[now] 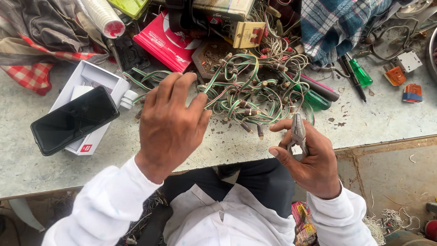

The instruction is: The person uses pliers to strip the insulation from multiple green and white wires. They repeatedly grip the wire, cut the insulation, and pull it off, discarding the removed pieces onto the table.

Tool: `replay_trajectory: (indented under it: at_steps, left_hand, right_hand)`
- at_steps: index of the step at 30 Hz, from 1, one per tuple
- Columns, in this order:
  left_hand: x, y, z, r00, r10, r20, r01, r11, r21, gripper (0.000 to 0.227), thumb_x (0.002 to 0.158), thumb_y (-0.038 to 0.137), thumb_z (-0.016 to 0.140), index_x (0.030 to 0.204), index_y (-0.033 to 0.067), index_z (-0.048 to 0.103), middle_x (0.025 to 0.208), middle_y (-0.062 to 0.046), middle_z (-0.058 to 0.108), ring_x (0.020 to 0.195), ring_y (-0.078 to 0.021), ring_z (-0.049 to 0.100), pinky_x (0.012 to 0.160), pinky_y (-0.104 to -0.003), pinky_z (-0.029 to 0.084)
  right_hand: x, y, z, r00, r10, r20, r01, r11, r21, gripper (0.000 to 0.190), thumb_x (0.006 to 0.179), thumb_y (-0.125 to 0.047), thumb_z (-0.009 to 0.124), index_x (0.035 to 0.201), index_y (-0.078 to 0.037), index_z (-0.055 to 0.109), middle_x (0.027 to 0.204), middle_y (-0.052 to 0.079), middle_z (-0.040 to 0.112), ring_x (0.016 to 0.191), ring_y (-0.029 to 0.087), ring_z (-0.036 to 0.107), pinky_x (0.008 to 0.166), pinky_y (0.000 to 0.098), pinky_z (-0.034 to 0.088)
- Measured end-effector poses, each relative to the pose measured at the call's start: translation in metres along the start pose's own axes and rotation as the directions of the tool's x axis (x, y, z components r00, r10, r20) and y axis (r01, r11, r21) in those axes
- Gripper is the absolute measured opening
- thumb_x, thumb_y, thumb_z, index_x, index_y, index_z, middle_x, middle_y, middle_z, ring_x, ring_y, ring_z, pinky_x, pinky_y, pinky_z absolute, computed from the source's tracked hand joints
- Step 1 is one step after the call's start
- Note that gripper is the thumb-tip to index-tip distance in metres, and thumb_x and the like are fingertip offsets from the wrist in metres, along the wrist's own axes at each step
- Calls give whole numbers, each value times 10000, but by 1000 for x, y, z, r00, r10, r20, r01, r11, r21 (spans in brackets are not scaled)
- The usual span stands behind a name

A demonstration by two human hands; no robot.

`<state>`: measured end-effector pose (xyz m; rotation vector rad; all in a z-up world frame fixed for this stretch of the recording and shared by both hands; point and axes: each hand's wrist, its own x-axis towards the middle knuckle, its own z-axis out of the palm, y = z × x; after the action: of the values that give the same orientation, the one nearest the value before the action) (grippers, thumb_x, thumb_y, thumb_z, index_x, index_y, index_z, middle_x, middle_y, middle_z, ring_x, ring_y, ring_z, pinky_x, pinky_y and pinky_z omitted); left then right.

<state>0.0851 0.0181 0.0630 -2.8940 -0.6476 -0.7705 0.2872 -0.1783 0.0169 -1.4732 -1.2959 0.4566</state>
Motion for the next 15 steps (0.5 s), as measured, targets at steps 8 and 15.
replay_trajectory:
  at_steps: [8,15]
  left_hand:
    - [33,-10,-3,984,167,54,-170,984,49,59,891,121,764,892,62,762,1101,-64,683,1028,-217,616,846,-363,492]
    - [78,-17,-18,961,269,-64,-273,960,-66,105,944,68,697,842,42,684,834,-92,631,783,-238,599,679,-377,472]
  right_hand:
    - [-4,0,-6,1000,10,10,-10,1000,-15,252,850,-129,814,897,-25,589,1127,135,709,748,122,585,670,278,487]
    - [-3,-2,-6,999,-22,28,22,1000,-8,250,866,-137,803,942,-10,601,1074,120,707,727,111,599,656,278,497]
